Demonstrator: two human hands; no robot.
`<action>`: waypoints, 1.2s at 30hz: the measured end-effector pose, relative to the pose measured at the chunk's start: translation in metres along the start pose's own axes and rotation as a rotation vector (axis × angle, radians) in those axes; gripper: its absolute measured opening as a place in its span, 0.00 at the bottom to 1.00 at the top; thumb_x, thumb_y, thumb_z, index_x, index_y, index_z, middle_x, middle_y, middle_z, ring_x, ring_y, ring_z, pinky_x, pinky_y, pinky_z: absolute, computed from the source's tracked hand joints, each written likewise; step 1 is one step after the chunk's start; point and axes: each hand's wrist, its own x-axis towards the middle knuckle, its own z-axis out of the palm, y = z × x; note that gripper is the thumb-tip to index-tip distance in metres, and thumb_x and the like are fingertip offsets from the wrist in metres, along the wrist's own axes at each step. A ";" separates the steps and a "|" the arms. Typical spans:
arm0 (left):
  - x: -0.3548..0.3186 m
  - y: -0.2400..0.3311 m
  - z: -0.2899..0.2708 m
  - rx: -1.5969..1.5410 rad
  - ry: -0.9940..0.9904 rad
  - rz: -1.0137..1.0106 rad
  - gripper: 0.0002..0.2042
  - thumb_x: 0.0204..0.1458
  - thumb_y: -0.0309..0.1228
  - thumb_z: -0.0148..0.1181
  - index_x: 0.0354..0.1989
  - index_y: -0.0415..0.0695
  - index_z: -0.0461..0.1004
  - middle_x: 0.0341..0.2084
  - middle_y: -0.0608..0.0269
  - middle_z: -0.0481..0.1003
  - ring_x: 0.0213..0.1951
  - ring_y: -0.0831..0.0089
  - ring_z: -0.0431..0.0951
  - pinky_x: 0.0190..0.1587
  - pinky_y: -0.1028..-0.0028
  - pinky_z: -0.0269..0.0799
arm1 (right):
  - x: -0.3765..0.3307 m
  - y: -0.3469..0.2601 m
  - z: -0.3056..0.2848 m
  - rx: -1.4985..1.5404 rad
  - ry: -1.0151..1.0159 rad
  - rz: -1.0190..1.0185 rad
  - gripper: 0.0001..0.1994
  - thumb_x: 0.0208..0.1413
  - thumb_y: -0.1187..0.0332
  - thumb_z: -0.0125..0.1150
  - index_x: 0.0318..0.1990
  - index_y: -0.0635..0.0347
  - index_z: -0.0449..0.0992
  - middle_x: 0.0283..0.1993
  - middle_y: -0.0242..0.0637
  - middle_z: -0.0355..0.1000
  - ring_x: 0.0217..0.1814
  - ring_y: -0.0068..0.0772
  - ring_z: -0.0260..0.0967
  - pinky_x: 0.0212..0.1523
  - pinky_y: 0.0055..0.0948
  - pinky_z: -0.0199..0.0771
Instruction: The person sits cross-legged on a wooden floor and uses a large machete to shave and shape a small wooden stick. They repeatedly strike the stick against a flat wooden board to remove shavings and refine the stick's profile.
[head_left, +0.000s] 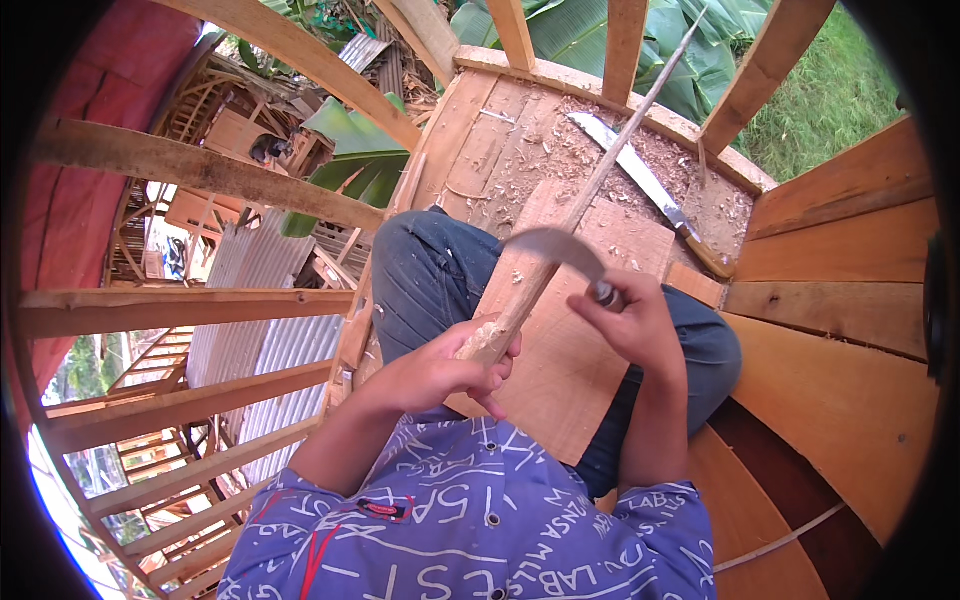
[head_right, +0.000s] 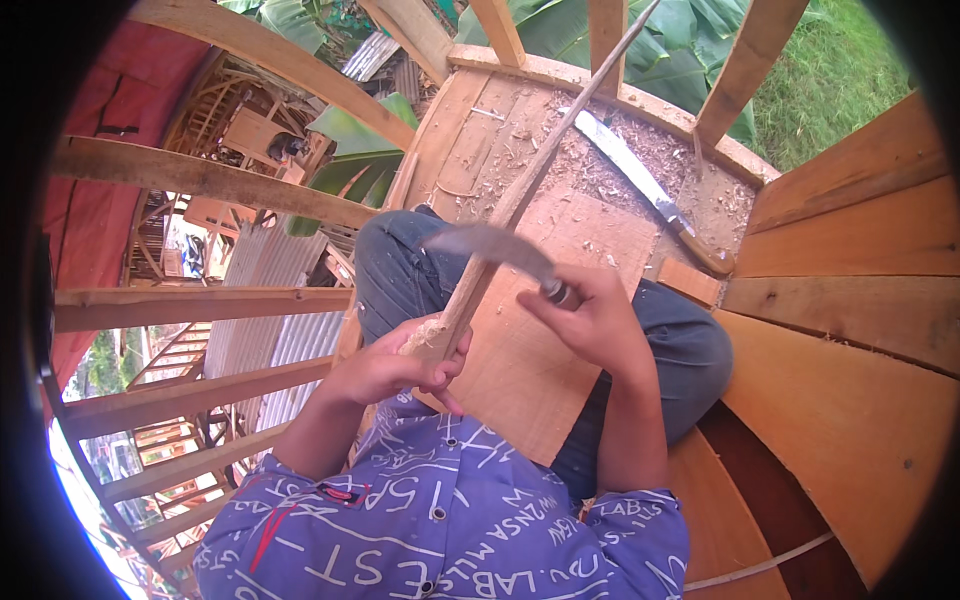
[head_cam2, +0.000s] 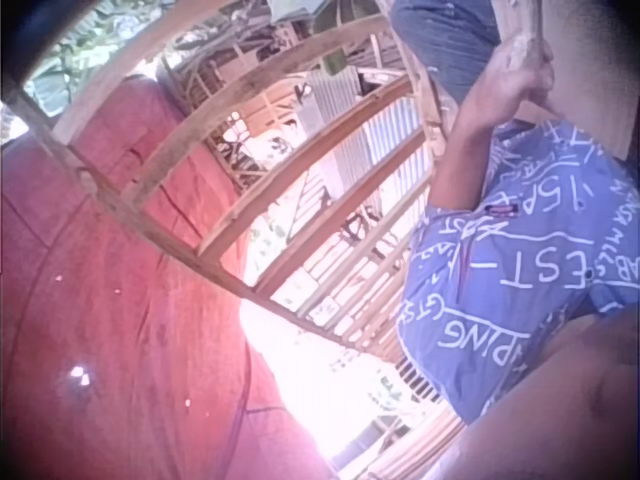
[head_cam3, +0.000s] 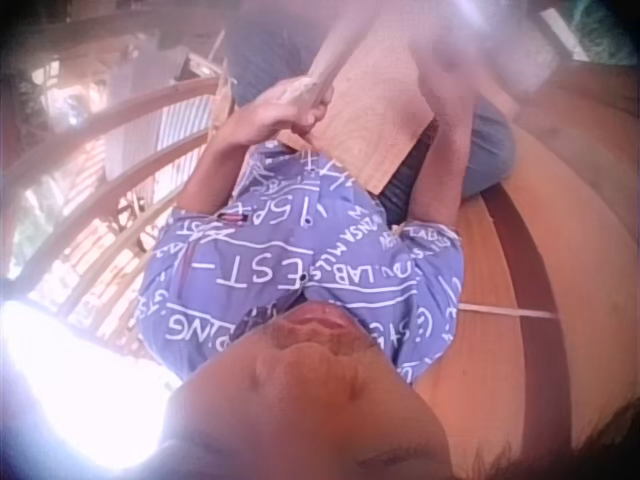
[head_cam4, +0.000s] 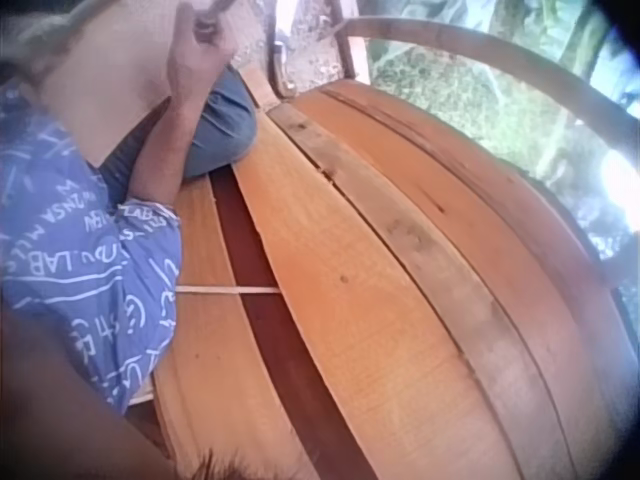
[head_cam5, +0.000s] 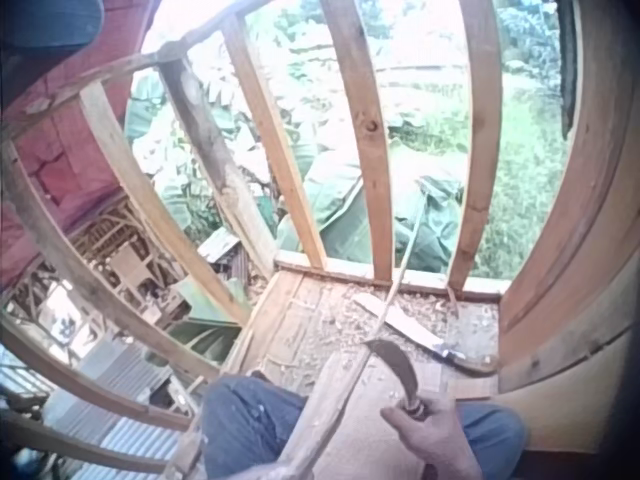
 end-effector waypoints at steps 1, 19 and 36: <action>-0.002 -0.001 0.000 -0.021 -0.009 -0.009 0.18 0.46 0.26 0.57 0.46 0.40 0.62 0.27 0.69 0.62 0.27 0.83 0.66 0.38 0.64 0.81 | 0.004 0.007 0.000 0.206 0.360 0.231 0.10 0.54 0.71 0.63 0.24 0.59 0.70 0.12 0.20 0.58 0.11 0.10 0.50 0.12 0.17 0.46; 0.004 0.000 0.009 -0.264 -0.152 0.006 0.18 0.46 0.27 0.53 0.46 0.38 0.61 0.29 0.67 0.64 0.27 0.80 0.67 0.39 0.60 0.81 | -0.001 -0.002 -0.006 -0.070 0.178 0.096 0.12 0.46 0.70 0.71 0.21 0.63 0.72 0.15 0.19 0.57 0.18 0.10 0.49 0.18 0.20 0.47; -0.009 -0.003 0.008 0.038 0.021 0.036 0.15 0.47 0.27 0.55 0.44 0.40 0.63 0.28 0.68 0.63 0.31 0.82 0.68 0.38 0.67 0.80 | 0.001 0.011 -0.050 0.559 0.417 0.134 0.10 0.56 0.72 0.60 0.25 0.59 0.66 0.12 0.22 0.59 0.08 0.10 0.49 0.08 0.17 0.41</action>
